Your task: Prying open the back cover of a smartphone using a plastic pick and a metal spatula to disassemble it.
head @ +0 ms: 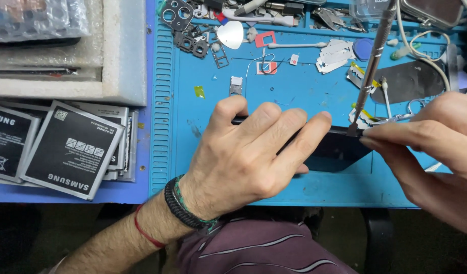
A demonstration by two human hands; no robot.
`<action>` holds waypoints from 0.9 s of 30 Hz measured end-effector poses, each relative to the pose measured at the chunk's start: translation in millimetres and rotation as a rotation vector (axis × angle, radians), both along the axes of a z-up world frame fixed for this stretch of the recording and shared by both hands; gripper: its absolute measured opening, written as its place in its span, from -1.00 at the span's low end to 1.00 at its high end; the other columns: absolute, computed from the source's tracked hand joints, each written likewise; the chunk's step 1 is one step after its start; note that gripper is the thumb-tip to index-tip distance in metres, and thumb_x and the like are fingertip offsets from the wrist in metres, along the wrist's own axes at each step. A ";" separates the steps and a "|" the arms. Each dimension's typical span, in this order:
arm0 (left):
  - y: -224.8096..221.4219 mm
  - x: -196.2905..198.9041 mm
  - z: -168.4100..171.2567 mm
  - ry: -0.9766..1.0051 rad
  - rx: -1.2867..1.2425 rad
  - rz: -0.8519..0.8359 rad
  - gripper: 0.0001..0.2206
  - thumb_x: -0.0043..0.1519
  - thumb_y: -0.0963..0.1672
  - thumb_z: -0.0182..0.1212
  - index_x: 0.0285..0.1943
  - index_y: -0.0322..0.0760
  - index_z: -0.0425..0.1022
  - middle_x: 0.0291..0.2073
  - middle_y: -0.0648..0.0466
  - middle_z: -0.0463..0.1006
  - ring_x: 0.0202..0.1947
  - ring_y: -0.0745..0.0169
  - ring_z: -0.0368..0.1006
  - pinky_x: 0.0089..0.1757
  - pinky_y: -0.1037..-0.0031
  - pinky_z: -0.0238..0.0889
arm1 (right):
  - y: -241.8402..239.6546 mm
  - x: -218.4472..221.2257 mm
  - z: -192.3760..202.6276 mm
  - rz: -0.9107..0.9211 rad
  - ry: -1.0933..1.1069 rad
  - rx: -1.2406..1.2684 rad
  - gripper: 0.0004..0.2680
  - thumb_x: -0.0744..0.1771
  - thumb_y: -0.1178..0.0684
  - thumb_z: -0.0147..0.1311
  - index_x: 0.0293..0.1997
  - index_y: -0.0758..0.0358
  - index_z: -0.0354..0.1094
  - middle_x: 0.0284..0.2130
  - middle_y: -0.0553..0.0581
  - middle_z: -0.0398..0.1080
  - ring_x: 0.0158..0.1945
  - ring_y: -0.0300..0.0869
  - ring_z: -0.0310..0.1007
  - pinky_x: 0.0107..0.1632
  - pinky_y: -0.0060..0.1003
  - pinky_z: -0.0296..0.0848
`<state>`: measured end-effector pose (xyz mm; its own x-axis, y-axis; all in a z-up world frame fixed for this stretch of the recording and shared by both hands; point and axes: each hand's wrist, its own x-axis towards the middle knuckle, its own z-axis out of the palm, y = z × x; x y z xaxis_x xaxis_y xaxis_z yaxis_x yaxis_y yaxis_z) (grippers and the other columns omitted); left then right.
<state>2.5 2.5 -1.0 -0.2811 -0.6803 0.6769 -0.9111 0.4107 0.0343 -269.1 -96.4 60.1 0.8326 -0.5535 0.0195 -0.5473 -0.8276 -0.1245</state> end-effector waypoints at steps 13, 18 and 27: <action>-0.5 0.5 -0.5 0.006 -0.007 -0.004 -0.81 0.52 -0.03 0.32 0.22 -0.09 0.65 -0.10 0.26 0.54 -0.22 0.32 0.38 -0.03 0.36 0.07 | -15.1 12.1 8.3 0.094 0.060 0.015 -0.79 0.33 -0.05 0.29 0.04 0.09 0.52 -0.46 0.12 0.41 -0.37 0.08 0.43 -0.24 0.07 0.40; -0.4 1.9 0.9 0.006 0.008 -0.008 -0.63 0.40 0.04 0.61 0.24 -0.12 0.63 -0.08 0.26 0.54 -0.19 0.30 0.41 -0.02 0.32 0.10 | -17.4 31.0 13.3 0.128 -0.002 0.012 -0.88 0.39 0.02 0.27 -0.22 0.20 0.47 -0.65 0.11 0.16 -0.58 0.06 0.22 -0.41 0.00 0.17; 1.1 0.4 -2.9 0.040 -0.036 0.003 -0.82 0.46 -0.08 0.37 0.20 -0.10 0.63 -0.13 0.26 0.53 -0.21 0.29 0.39 -0.05 0.34 0.09 | -33.6 2.3 10.2 -0.011 0.150 0.236 -0.68 0.26 -0.10 0.21 0.14 -0.18 0.54 -0.06 -0.13 0.58 -0.14 -0.25 0.63 -0.49 -0.32 0.64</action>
